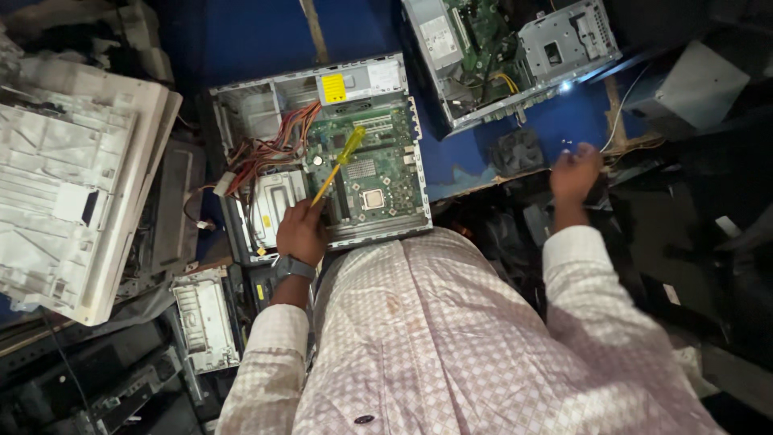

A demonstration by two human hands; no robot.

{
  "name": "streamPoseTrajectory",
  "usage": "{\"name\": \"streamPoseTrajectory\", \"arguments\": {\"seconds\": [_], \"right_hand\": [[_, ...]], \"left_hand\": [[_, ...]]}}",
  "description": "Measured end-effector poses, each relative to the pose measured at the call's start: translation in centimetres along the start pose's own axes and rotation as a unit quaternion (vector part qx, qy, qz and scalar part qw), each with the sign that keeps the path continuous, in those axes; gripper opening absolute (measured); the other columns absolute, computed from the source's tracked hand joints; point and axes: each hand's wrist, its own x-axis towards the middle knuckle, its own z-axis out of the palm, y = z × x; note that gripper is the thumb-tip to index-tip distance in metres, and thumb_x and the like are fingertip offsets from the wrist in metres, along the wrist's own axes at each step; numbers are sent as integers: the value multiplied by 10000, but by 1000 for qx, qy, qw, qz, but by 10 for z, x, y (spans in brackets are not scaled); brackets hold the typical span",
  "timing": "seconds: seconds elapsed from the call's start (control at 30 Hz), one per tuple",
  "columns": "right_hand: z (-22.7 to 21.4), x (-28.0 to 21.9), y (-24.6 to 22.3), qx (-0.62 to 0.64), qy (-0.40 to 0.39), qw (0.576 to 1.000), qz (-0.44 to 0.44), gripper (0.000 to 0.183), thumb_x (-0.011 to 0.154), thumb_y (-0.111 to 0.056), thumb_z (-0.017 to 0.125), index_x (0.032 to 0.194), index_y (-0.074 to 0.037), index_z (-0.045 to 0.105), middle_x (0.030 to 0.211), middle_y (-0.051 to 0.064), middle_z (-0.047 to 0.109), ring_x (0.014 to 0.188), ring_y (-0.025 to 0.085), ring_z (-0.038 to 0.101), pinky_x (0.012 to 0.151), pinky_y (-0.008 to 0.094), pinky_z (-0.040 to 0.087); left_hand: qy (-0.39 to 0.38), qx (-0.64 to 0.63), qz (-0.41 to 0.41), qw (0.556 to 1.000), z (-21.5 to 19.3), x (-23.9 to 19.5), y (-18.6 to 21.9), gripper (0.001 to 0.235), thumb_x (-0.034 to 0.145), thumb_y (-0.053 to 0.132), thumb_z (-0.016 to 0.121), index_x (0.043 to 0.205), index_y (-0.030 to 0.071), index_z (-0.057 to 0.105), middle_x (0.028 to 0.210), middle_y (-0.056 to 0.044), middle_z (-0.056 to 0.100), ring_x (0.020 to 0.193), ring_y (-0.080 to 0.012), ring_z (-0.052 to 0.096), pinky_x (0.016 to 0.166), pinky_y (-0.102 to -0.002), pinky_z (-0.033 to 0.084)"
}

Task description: The person uses a yellow screwdriver to remove screws from a computer case, then removes a fan and places it on the table. The person continues to remove additional screws from the motherboard area.

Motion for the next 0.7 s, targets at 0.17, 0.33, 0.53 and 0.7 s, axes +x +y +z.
{"name": "streamPoseTrajectory", "arguments": {"seconds": [0.17, 0.33, 0.53, 0.7], "right_hand": [[-13, 29, 18, -33, -125, 990, -53, 431, 929, -70, 732, 1337, 4, 615, 1172, 176, 697, 1034, 285, 707, 920, 400, 562], [-16, 40, 17, -79, -170, 974, -125, 346, 995, -132, 725, 1322, -32, 670, 1211, 153, 701, 1100, 318, 685, 984, 456, 522], [-13, 44, 23, -203, -149, 955, -158, 107, 990, -148, 721, 1032, -49, 719, 1098, 195, 680, 1030, 402, 648, 889, 499, 515], [-1, 44, 18, 52, 57, 997, 20, 111, 993, -179, 741, 1027, -78, 712, 1012, 52, 733, 910, 190, 730, 806, 290, 597]], "left_hand": [[22, 11, -1, 1000, -1, -2, 4, 436, 774, 18, 670, 1195, 114, 737, 1181, -121, 681, 1046, -343, 636, 908, -435, 537], [30, -28, -61, 997, -3, -5, 14, 414, 729, 58, 705, 1133, 135, 751, 1124, -123, 686, 1028, -352, 636, 867, -446, 530], [100, -87, -129, 983, -1, -15, 39, 299, 868, 68, 694, 1158, 133, 723, 1109, -123, 677, 1076, -340, 641, 910, -437, 539], [131, -281, -220, 925, -9, -27, 51, 330, 979, 151, 637, 1303, 90, 642, 1174, -139, 700, 1019, -274, 734, 781, -332, 590]]}}
